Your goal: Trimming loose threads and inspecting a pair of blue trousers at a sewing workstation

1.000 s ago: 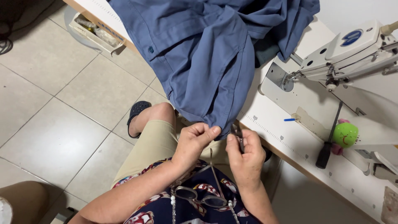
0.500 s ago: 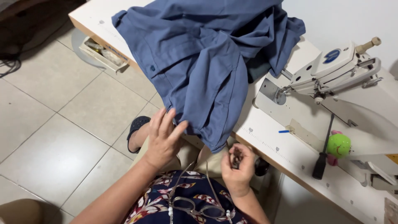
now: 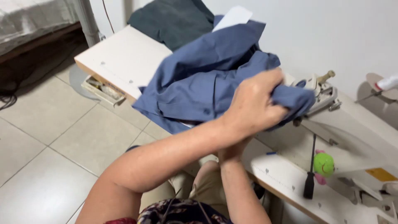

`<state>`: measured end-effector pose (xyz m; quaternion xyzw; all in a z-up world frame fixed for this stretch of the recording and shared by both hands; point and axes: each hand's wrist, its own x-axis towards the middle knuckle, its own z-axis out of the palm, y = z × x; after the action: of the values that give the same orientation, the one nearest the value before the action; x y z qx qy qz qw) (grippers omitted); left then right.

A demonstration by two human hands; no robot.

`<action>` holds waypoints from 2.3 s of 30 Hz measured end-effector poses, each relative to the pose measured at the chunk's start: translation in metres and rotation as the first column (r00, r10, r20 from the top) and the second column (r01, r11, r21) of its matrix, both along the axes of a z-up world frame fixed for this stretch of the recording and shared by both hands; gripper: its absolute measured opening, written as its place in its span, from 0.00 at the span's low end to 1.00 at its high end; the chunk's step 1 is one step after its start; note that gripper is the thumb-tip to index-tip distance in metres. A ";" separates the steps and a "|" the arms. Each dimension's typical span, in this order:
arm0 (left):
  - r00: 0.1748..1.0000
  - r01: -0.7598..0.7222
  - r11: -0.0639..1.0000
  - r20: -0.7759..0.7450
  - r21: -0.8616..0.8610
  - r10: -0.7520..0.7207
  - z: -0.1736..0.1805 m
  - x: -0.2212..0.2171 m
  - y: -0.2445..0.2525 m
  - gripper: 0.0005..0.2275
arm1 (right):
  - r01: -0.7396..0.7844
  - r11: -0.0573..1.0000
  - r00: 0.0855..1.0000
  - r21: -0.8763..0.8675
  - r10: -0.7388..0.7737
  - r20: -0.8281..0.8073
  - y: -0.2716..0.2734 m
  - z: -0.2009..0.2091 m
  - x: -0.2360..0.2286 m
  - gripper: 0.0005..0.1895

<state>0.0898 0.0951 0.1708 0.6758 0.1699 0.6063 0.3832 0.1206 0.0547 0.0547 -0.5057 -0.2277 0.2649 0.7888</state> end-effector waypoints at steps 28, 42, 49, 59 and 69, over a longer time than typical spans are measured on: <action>0.883 0.396 0.134 0.338 -0.908 -0.325 -0.204 -0.123 -0.014 0.30 | -0.427 0.579 -0.213 -0.694 0.682 0.700 0.173 0.050 0.017 0.16; 0.836 -0.302 0.857 -0.548 -0.416 0.029 -0.143 -0.138 0.084 0.36 | 0.383 0.465 0.668 -0.798 0.456 0.587 0.032 0.085 0.035 0.46; 0.706 0.497 0.076 0.352 -0.864 -0.615 -0.118 -0.122 0.061 0.21 | 0.501 0.865 -0.058 -0.015 0.050 0.997 0.054 0.039 0.139 0.10; 0.739 0.619 0.273 0.428 -0.737 -0.520 -0.210 -0.089 0.013 0.25 | 0.382 0.922 -0.362 0.067 0.083 0.929 0.218 -0.002 0.114 0.30; 0.362 0.928 0.191 0.891 -0.319 -0.274 -0.196 -0.086 0.026 0.23 | -0.057 0.896 0.531 -0.440 0.400 0.747 0.092 0.101 0.038 0.21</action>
<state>0.0036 0.1208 -0.0255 0.1456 -0.0371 0.4091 0.9000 0.1590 0.1465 0.1555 -0.6708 -0.5806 0.1385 0.4401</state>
